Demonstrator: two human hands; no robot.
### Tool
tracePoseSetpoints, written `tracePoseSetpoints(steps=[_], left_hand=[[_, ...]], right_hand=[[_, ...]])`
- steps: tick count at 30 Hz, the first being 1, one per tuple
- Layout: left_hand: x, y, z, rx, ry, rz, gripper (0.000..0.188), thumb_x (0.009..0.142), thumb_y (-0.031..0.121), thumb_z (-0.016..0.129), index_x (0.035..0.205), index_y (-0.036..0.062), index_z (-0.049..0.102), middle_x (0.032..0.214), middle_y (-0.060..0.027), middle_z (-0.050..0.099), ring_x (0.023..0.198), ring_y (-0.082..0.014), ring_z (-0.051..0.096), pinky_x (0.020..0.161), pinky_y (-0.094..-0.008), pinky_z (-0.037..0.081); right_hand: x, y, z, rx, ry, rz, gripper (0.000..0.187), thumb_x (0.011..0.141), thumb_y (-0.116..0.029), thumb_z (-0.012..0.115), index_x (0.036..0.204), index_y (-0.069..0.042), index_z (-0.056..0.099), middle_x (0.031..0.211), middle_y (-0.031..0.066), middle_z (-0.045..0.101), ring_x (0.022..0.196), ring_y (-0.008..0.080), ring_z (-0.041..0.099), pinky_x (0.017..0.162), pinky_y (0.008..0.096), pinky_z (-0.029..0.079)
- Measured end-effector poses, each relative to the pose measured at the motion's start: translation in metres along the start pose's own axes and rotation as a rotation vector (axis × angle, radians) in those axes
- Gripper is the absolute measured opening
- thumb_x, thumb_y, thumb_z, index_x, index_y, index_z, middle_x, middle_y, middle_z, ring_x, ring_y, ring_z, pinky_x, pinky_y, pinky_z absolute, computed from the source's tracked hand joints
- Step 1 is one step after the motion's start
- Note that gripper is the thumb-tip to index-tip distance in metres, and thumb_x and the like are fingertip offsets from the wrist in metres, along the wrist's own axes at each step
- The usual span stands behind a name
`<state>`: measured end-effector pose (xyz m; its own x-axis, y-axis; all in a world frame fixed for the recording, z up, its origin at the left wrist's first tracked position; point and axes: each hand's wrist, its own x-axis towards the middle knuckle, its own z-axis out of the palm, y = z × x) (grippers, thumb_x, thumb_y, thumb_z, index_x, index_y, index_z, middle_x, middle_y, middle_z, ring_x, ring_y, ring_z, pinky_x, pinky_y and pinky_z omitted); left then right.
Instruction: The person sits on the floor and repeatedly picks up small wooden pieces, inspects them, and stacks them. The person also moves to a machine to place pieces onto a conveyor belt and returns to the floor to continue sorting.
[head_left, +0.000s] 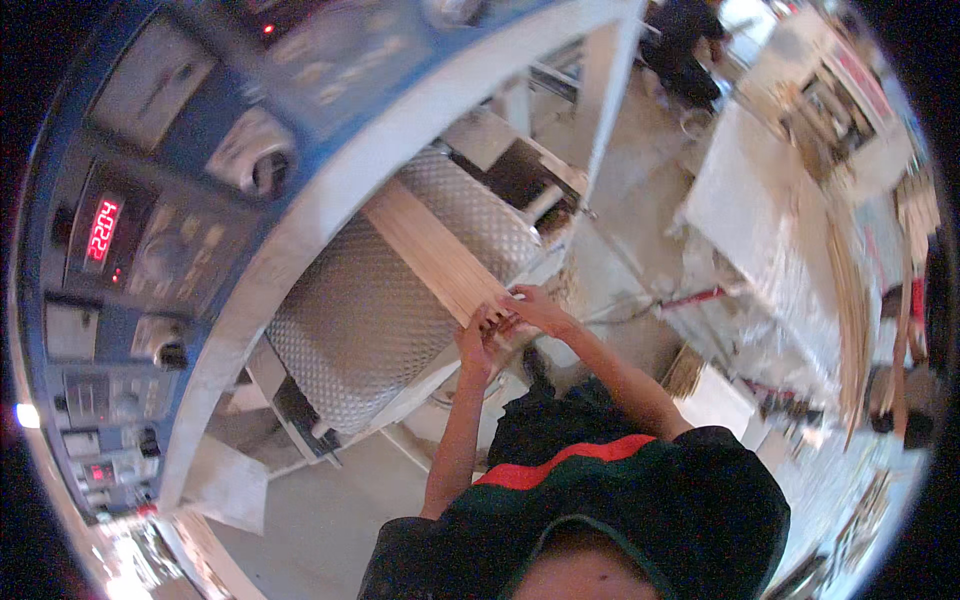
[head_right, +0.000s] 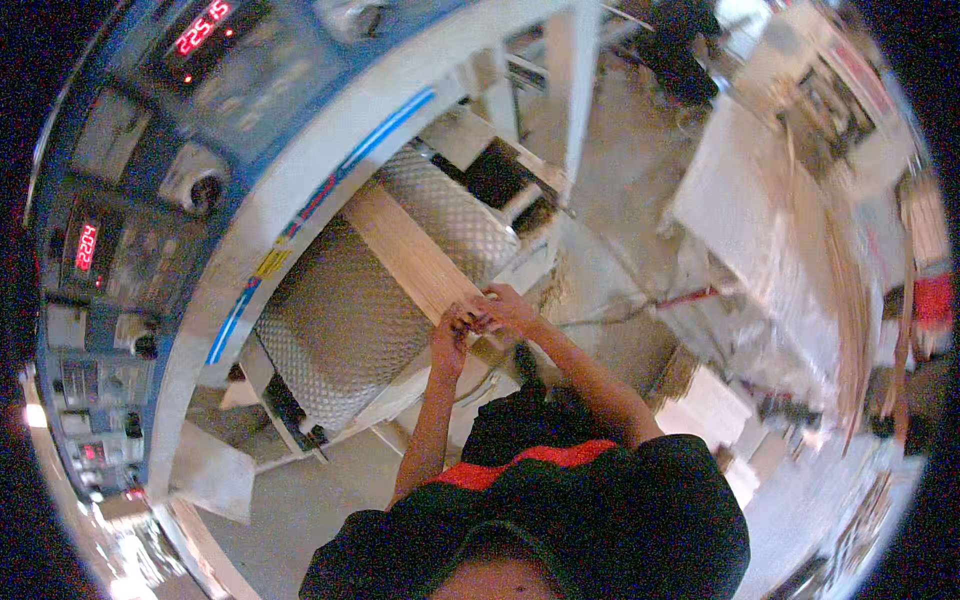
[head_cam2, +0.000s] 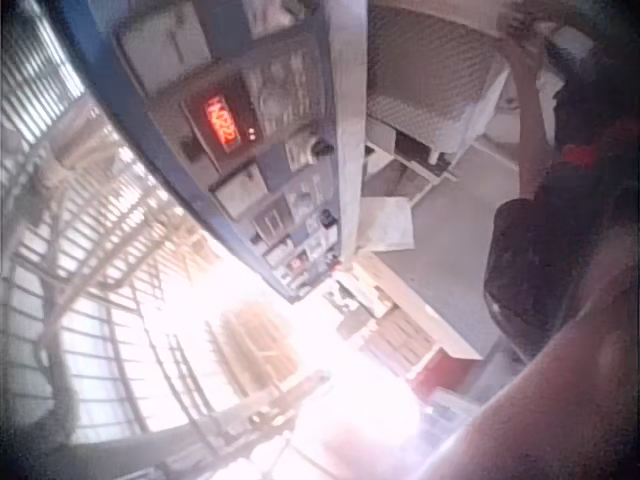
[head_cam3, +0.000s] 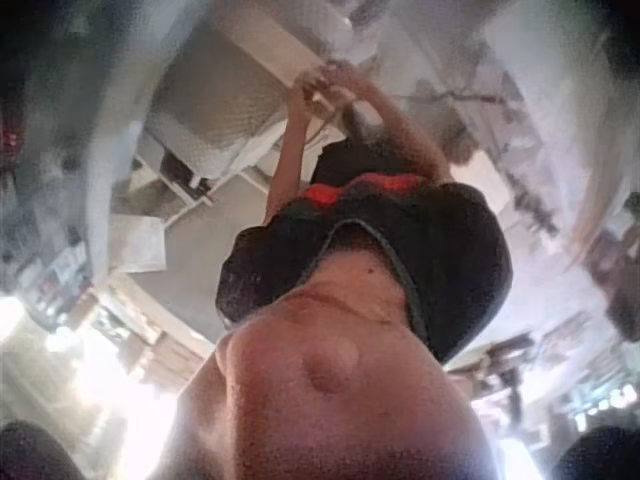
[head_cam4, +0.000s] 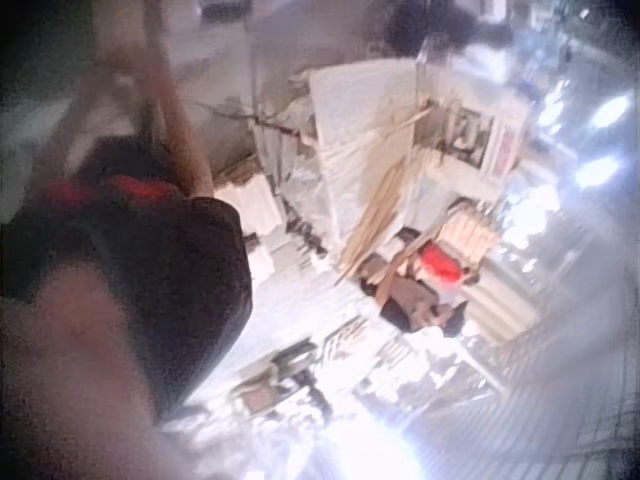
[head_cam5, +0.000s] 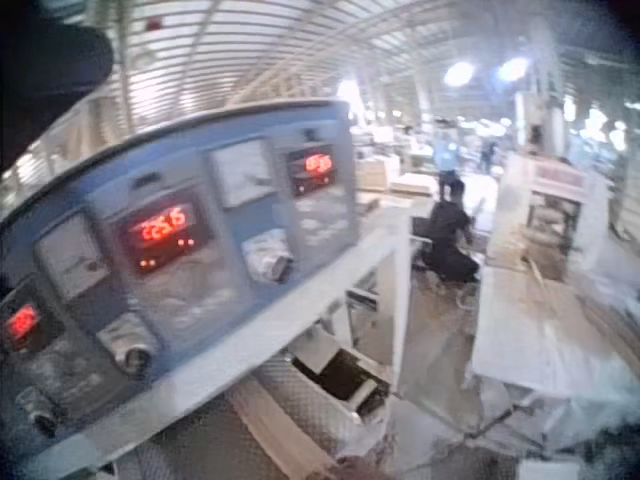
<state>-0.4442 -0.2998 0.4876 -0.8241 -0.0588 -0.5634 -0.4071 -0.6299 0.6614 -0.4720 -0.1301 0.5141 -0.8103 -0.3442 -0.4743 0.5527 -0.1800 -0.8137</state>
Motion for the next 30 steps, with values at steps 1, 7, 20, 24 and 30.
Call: tracePoseSetpoints(steps=[1, 7, 20, 24, 30], left_hand=[[0.002, -0.002, 0.002, 0.002, -0.017, -0.017, 0.026, 0.083, 0.014, 0.069, 0.105, 0.0040, 0.058, 0.093, -0.0064, 0.063, 0.083, -0.0165, 0.064, 0.072, -0.0295, 0.055], [-0.019, -0.020, 0.001, -0.088, -0.423, -0.093, 0.034, 0.096, 0.030, 0.051, 0.117, 0.0041, 0.053, 0.121, -0.0188, 0.056, 0.111, -0.0292, 0.056, 0.099, -0.0400, 0.046], [-0.160, -0.222, 0.025, 1.344, -0.665, -0.632, 0.056, 0.091, 0.025, 0.061, 0.135, -0.0012, 0.037, 0.126, -0.0201, 0.049, 0.110, -0.0329, 0.055, 0.093, -0.0431, 0.049], [-0.213, -0.389, 0.003, 1.616, -0.822, -0.818, 0.052, 0.091, 0.021, 0.062, 0.132, -0.0014, 0.039, 0.116, -0.0176, 0.056, 0.102, -0.0291, 0.060, 0.088, -0.0397, 0.052], [-0.180, -0.711, -0.106, 1.574, -1.042, -1.062, 0.062, 0.087, 0.022, 0.066, 0.136, -0.0013, 0.035, 0.130, -0.0202, 0.047, 0.119, -0.0331, 0.050, 0.095, -0.0455, 0.047]], right_hand=[[0.001, 0.009, -0.008, 0.012, 0.018, -0.022, 0.047, 0.091, -0.029, 0.063, 0.119, 0.005, 0.047, 0.098, 0.0189, 0.065, 0.076, 0.0239, 0.068, 0.068, 0.0369, 0.060], [-0.092, 0.039, -0.011, 0.345, 0.192, -0.224, 0.039, 0.090, -0.029, 0.065, 0.112, 0.001, 0.053, 0.087, 0.0159, 0.067, 0.072, 0.0217, 0.068, 0.059, 0.0353, 0.058], [-0.381, 0.462, -0.048, 1.067, 1.748, 0.143, 0.026, 0.085, -0.023, 0.068, 0.096, 0.001, 0.061, 0.072, 0.0079, 0.064, 0.056, 0.0132, 0.061, 0.051, 0.0281, 0.052], [-0.407, 0.620, -0.009, 1.329, 1.887, 0.303, 0.026, 0.085, -0.020, 0.069, 0.095, 0.002, 0.061, 0.072, 0.0073, 0.063, 0.055, 0.0126, 0.059, 0.049, 0.0264, 0.051], [-0.368, 0.786, -0.048, 1.529, 1.840, 0.123, 0.030, 0.084, -0.023, 0.071, 0.101, 0.001, 0.063, 0.081, 0.0080, 0.067, 0.068, 0.0114, 0.063, 0.061, 0.0258, 0.053]])
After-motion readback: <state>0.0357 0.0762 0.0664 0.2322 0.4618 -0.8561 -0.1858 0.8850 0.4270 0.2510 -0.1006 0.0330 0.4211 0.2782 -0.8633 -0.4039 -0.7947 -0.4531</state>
